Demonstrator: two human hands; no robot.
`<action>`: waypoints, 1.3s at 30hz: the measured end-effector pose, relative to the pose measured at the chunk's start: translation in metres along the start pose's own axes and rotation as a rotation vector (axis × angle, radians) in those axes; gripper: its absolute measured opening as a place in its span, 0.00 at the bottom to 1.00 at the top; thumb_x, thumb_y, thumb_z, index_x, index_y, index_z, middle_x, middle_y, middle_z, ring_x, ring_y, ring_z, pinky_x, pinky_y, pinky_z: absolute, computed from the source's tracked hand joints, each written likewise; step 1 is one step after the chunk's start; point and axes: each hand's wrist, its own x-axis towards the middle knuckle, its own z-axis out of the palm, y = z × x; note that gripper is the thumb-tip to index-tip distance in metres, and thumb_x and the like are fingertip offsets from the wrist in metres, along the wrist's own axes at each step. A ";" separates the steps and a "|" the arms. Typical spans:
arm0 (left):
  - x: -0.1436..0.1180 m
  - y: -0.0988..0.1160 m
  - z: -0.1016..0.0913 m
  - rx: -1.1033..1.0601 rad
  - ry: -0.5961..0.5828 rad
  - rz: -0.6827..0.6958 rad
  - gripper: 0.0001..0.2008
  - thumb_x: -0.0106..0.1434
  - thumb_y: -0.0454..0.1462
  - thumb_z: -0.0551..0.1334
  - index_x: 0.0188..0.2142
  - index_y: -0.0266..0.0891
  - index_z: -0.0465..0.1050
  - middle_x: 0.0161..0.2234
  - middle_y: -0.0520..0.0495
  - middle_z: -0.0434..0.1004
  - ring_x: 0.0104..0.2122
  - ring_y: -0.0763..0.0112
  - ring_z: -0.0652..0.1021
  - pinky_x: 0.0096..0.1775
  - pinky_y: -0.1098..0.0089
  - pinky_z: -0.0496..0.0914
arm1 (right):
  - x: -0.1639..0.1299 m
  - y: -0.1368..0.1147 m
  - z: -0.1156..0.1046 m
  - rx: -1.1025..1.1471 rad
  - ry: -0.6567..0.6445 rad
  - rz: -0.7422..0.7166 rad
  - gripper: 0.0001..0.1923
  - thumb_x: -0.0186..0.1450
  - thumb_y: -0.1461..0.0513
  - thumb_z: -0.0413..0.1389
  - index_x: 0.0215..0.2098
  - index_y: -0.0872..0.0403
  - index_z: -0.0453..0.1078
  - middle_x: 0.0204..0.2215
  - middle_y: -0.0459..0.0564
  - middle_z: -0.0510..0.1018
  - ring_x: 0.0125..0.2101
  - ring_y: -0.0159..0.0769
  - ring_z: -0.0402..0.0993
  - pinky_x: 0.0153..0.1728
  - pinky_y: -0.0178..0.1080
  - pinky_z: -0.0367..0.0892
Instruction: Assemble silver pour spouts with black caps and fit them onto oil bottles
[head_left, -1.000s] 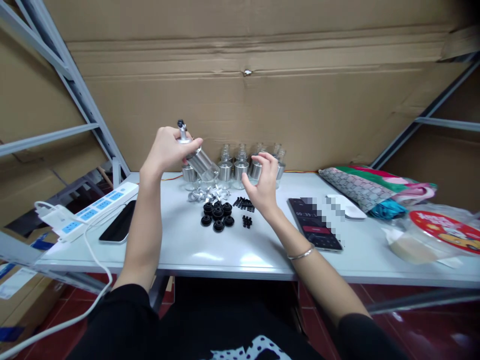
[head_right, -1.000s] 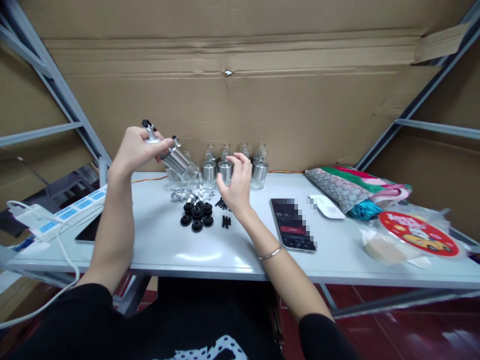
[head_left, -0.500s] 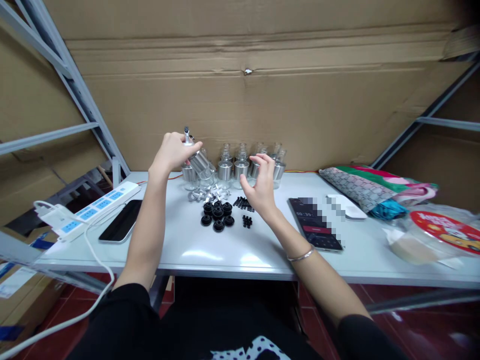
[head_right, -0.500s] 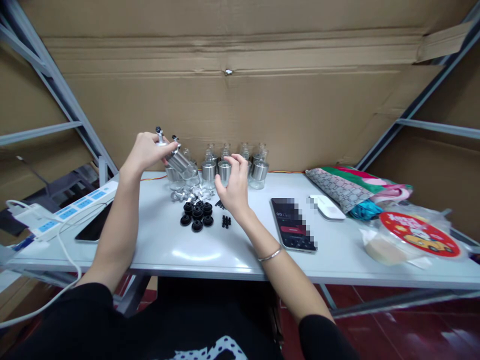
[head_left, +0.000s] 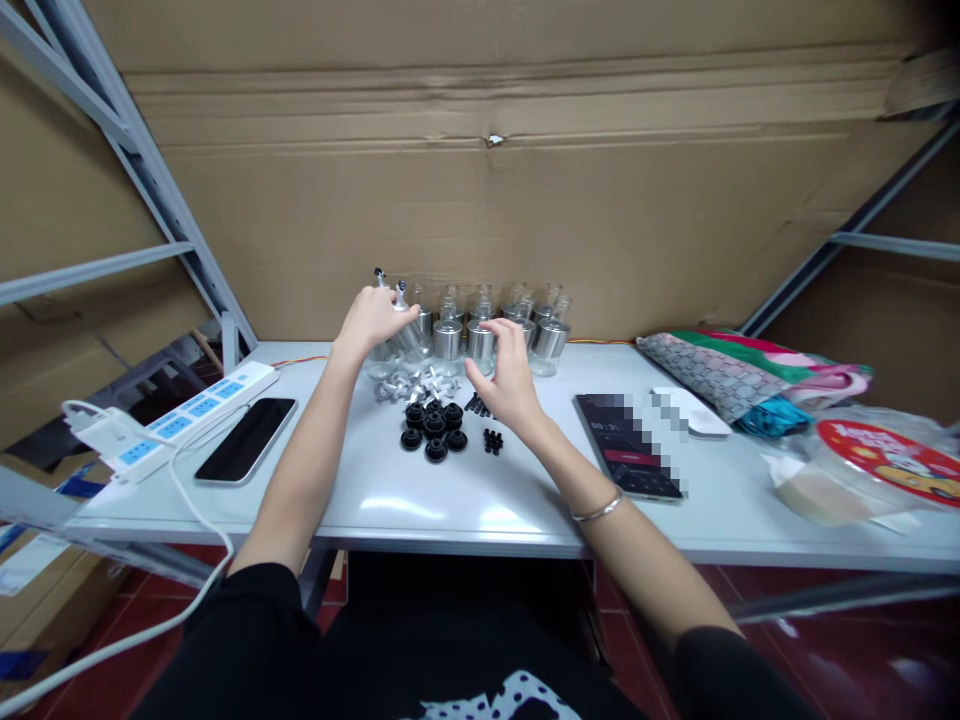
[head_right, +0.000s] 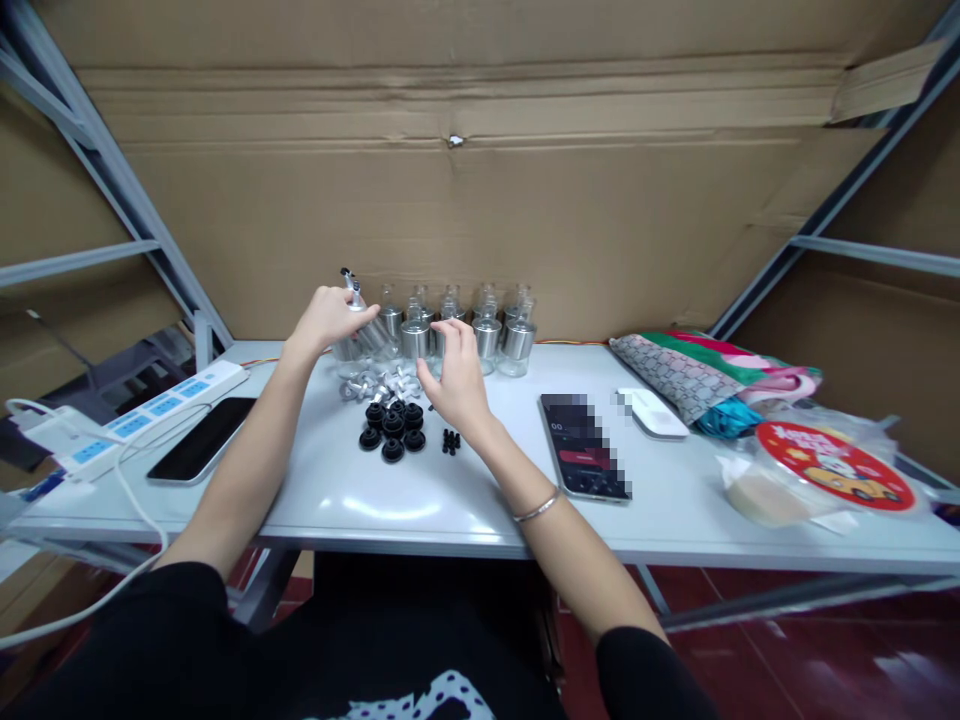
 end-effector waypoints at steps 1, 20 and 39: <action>0.000 0.000 0.003 0.015 -0.012 0.002 0.19 0.57 0.49 0.57 0.27 0.34 0.74 0.20 0.44 0.71 0.30 0.64 0.74 0.38 0.68 0.68 | 0.000 0.000 0.000 0.003 -0.009 -0.003 0.21 0.59 0.63 0.52 0.51 0.53 0.58 0.49 0.58 0.63 0.54 0.46 0.60 0.56 0.51 0.58; 0.011 -0.012 0.042 0.040 -0.056 0.199 0.14 0.58 0.44 0.60 0.32 0.33 0.72 0.47 0.39 0.66 0.43 0.62 0.73 0.49 0.65 0.66 | -0.002 0.000 0.003 0.006 -0.059 -0.005 0.21 0.59 0.63 0.53 0.51 0.55 0.59 0.49 0.60 0.63 0.54 0.46 0.60 0.56 0.50 0.58; -0.044 0.077 0.013 0.439 -0.430 0.375 0.14 0.56 0.24 0.51 0.36 0.33 0.73 0.34 0.38 0.77 0.38 0.60 0.78 0.34 0.69 0.66 | 0.006 -0.004 -0.008 0.149 -0.157 0.288 0.13 0.59 0.53 0.56 0.34 0.54 0.69 0.18 0.42 0.69 0.21 0.31 0.65 0.28 0.34 0.61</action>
